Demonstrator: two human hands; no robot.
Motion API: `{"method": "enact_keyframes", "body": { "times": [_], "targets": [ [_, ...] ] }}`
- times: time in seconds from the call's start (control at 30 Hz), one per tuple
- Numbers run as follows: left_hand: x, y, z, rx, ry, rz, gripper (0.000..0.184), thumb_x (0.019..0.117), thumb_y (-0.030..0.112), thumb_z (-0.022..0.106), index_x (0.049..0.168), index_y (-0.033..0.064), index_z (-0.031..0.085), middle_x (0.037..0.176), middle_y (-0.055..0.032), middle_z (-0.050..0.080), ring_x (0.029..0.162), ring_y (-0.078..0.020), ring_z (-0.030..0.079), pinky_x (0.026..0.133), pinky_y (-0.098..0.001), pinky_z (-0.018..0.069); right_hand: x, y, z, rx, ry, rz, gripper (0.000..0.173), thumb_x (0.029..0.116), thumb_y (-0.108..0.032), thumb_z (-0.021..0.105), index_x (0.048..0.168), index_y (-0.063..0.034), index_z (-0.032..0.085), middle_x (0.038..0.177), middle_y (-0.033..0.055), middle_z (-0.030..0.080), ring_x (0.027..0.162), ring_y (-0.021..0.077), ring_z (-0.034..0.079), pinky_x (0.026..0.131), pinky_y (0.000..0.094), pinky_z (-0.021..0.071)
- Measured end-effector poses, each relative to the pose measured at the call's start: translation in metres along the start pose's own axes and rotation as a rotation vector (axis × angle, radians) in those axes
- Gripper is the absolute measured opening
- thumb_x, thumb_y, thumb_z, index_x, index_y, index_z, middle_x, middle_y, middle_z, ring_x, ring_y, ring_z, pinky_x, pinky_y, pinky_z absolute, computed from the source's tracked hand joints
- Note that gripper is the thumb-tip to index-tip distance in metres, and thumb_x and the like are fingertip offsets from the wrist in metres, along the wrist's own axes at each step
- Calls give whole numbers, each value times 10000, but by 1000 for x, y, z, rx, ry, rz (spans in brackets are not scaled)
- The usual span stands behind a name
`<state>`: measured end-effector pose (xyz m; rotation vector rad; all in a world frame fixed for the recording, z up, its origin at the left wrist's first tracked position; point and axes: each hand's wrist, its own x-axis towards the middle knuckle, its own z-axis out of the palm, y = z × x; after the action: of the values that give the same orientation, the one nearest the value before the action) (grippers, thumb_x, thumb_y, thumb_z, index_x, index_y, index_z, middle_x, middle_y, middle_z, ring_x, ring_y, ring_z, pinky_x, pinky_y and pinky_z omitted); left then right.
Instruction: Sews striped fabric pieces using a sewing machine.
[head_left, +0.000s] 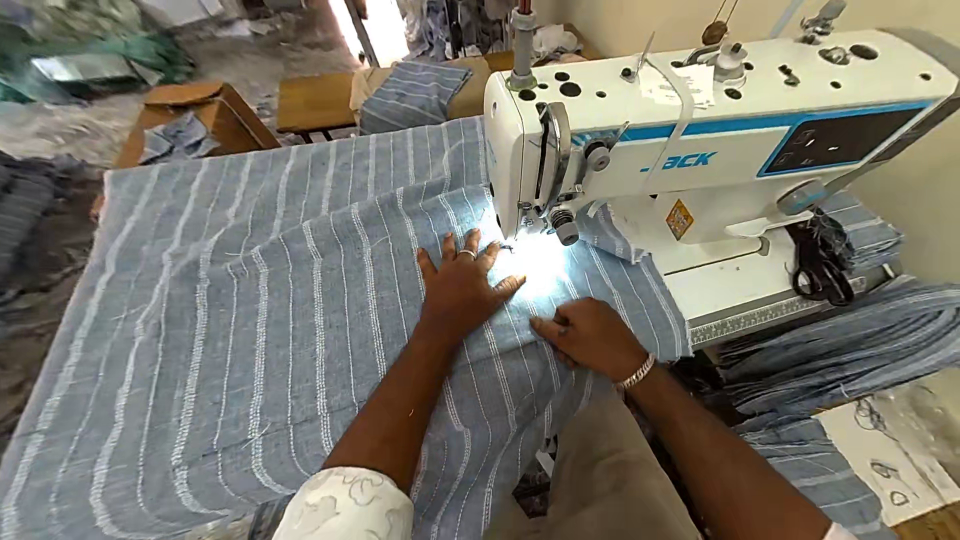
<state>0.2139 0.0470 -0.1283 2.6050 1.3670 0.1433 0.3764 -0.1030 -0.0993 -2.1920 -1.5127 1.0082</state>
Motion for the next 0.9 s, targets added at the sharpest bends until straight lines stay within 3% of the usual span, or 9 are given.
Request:
{"method": "enact_keyframes", "body": {
  "times": [0.07, 0.13, 0.23, 0.37, 0.5, 0.6, 0.73, 0.83, 0.9],
  "targets": [
    [12, -5, -4, -4, 5, 10, 834, 907, 830, 400, 1518, 277, 529, 1668, -65, 359, 1558, -417, 229, 1139, -816, 102, 12, 0, -4, -25, 112, -56, 468, 987, -523, 626, 843, -81, 680, 691, 72, 656, 635, 229, 662, 618, 483, 554],
    [18, -8, -8, -25, 23, 34, 842, 905, 799, 464, 1505, 213, 539, 1651, -89, 384, 1548, -410, 259, 1151, -801, 113, 17, -5, -4, -3, 226, -128, 403, 949, -468, 710, 1012, -71, 679, 782, 75, 675, 714, 250, 671, 663, 503, 555],
    [-3, 4, -9, -54, 45, 29, 728, 969, 657, 515, 1510, 170, 524, 1633, -90, 411, 1540, -398, 289, 1166, -782, 141, 16, -7, 5, 75, 240, -176, 385, 971, -426, 700, 1150, -93, 633, 814, 35, 730, 699, 193, 703, 664, 453, 586],
    [-66, 30, -2, 17, -53, -57, 655, 1035, 654, 348, 1557, 279, 476, 1673, -89, 343, 1551, -461, 216, 1128, -829, 118, 16, 9, 11, 131, 244, -250, 272, 985, -379, 696, 1086, -128, 671, 784, -11, 712, 661, 131, 673, 629, 390, 575],
    [-68, 19, 12, 46, 35, -38, 712, 1003, 719, 266, 1557, 322, 471, 1671, -71, 352, 1555, -440, 225, 1127, -824, 112, 26, 11, 7, 69, 220, -294, 209, 989, -344, 683, 957, -141, 719, 746, -23, 697, 645, 104, 662, 616, 361, 569],
    [-45, 12, 11, 38, 54, -44, 766, 975, 777, 253, 1553, 328, 478, 1670, -76, 355, 1552, -438, 238, 1133, -822, 111, 31, 13, -6, -47, 193, -314, 212, 988, -312, 669, 928, -114, 711, 753, 23, 672, 691, 169, 653, 655, 426, 549],
    [-13, -1, 3, 37, 30, -50, 765, 976, 766, 268, 1571, 320, 449, 1678, -82, 336, 1560, -430, 217, 1136, -822, 98, 8, 34, -74, -198, 142, -344, 244, 1027, -306, 628, 1047, -92, 743, 889, 67, 722, 813, 206, 699, 770, 477, 590],
    [8, -11, -3, 26, 14, -51, 733, 991, 725, 316, 1577, 302, 440, 1677, -84, 336, 1562, -426, 211, 1132, -826, 95, -26, 60, -131, -231, 466, -149, 327, 1043, -320, 613, 1216, -56, 696, 1083, 170, 722, 969, 316, 711, 869, 569, 573],
    [21, -16, -8, 0, 25, -52, 778, 982, 738, 356, 1589, 254, 417, 1671, -111, 339, 1557, -436, 219, 1132, -827, 95, -33, 87, -143, -363, 600, 43, 465, 1025, -252, 629, 1433, -36, 568, 1355, 289, 614, 1234, 515, 595, 994, 764, 429]
  ]
}}
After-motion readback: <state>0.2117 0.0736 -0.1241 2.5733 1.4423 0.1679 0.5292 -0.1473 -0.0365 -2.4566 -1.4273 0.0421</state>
